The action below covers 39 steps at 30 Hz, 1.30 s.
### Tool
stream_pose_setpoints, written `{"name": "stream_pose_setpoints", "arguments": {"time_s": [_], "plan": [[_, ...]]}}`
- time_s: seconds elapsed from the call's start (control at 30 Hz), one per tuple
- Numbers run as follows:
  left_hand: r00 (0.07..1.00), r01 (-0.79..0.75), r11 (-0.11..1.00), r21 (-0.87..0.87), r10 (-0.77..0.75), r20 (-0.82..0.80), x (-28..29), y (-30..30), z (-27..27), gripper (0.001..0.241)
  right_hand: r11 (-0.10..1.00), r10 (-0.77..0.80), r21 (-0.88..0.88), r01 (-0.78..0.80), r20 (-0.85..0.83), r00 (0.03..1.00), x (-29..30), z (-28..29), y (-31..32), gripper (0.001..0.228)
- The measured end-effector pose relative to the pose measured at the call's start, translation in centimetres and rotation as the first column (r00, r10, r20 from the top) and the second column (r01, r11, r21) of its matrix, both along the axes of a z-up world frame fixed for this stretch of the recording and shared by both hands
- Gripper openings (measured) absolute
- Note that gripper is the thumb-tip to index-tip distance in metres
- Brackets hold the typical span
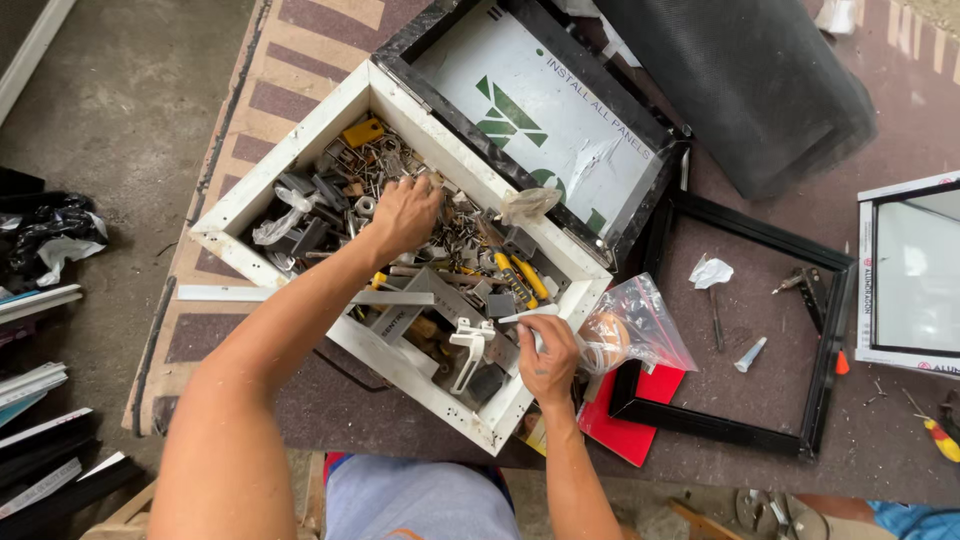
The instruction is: The person fits glass and aluminum panels into a black frame, using a screwdriver, a drill, and pliers to secure the components with screws and rivets. They sort through a box of hardware to find specific fasteners and then align a top frame piece, finishing by drilling holes for final assembly.
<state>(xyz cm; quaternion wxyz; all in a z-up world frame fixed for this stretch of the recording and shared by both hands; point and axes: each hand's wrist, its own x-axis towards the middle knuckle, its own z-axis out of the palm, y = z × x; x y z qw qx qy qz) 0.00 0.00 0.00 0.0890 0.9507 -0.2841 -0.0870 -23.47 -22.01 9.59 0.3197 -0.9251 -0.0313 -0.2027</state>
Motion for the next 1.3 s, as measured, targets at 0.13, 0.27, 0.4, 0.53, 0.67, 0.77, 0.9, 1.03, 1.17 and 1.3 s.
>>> {"name": "stream_pose_setpoints", "arguments": {"time_s": [0.13, 0.27, 0.4, 0.53, 0.67, 0.77, 0.9, 1.03, 1.17, 1.3], "plan": [[0.966, 0.109, 0.994, -0.005, -0.107, -0.235, -2.2, 1.7, 3.7, 0.051, 0.998, -0.029, 0.047, 0.029, 0.003, 1.0, 0.1, -0.3, 0.5, 0.009], [0.856, 0.136, 0.985, -0.11, -0.173, -0.487, -2.6, 3.1, 6.0, 0.039, 0.999, -0.04, 0.021, 0.039, 0.013, 0.999, 0.5, 0.2, 0.8, 0.009], [0.994, 0.078, 0.997, -0.016, -0.079, -0.075, 0.1, 3.9, 3.4, 0.04, 0.998, -0.061, 0.007, 0.061, 0.017, 0.998, 0.8, 0.3, 1.0, 0.01], [0.935, -0.001, 0.997, 0.075, -0.026, 0.355, 4.6, 6.5, 0.6, 0.05, 0.998, -0.064, 0.023, 0.064, 0.005, 0.998, 0.7, 0.0, 0.9, 0.009], [0.954, 0.013, 0.999, 0.03, -0.021, 0.299, 3.8, 7.8, 0.7, 0.037, 0.997, -0.075, 0.01, 0.075, 0.001, 0.997, 0.9, -0.1, 0.9, 0.01], [0.988, -0.027, 0.999, 0.037, 0.021, 0.152, 2.0, 8.2, 2.0, 0.024, 0.996, -0.092, 0.014, 0.092, -0.005, 0.996, 0.9, -0.1, 0.8, 0.01], [0.989, -0.098, 0.99, 0.103, 0.085, 0.124, 1.3, 8.4, 3.0, 0.019, 0.995, -0.098, 0.016, 0.099, -0.011, 0.995, 0.9, -0.2, 0.9, 0.009], [0.979, 0.046, 0.997, -0.064, -0.032, 0.202, 2.4, 4.9, 1.2, 0.016, 0.994, -0.105, 0.019, 0.106, -0.029, 0.994, 1.1, -0.3, 0.9, 0.009], [0.99, 0.128, 0.988, 0.091, -0.132, 0.043, 3.9, 1.4, -0.2, 0.017, 0.995, -0.098, 0.032, 0.098, -0.023, 0.995, 1.0, 0.0, 0.9, 0.009], [0.998, 0.047, 0.983, 0.176, -0.051, 0.021, 5.1, 2.5, 2.2, 0.018, 0.993, -0.101, 0.067, 0.1, 0.001, 0.995, 0.9, -0.1, 0.7, 0.009]]}}
